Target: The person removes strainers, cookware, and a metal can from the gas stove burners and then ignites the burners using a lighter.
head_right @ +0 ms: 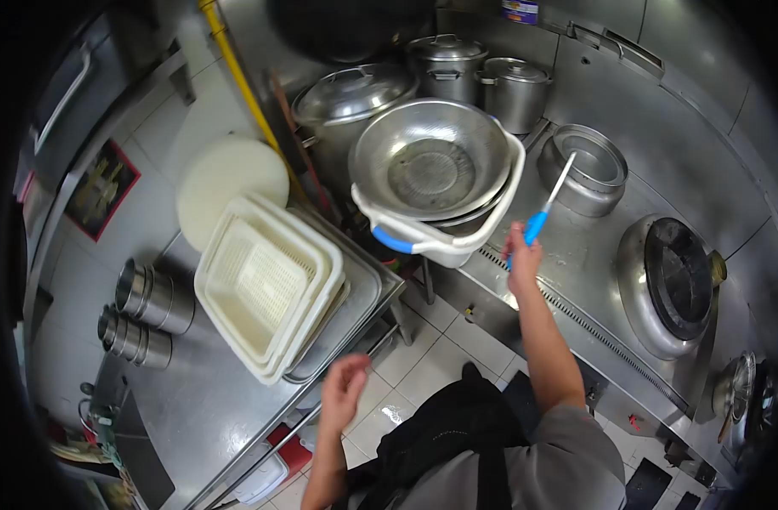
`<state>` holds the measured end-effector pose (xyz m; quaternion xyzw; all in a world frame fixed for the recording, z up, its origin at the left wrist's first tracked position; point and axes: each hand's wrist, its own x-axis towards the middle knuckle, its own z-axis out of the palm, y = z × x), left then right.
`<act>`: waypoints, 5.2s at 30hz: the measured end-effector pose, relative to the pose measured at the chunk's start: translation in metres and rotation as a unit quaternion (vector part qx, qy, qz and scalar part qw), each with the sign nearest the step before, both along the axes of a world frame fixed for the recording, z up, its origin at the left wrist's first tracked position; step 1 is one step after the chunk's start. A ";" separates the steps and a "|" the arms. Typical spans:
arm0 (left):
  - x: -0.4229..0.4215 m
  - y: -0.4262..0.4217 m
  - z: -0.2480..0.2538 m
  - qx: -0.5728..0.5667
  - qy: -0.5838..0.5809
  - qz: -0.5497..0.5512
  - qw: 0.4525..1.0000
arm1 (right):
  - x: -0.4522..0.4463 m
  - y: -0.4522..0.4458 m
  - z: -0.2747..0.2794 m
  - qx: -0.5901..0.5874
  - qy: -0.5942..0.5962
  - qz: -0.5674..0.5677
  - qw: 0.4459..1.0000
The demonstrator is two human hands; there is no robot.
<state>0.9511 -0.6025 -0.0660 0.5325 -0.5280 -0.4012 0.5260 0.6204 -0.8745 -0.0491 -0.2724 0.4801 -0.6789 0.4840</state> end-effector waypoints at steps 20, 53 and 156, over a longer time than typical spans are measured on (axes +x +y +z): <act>-0.048 -0.356 0.081 0.196 0.380 0.019 0.904 | -0.104 -0.074 0.013 0.105 -0.160 0.130 0.973; -0.177 0.248 -0.104 0.092 0.367 0.391 0.839 | -0.146 0.273 -0.149 0.097 0.017 0.392 0.915; 0.109 0.129 -0.343 0.352 0.085 0.236 0.902 | 0.094 0.246 -0.292 0.233 0.198 0.304 0.902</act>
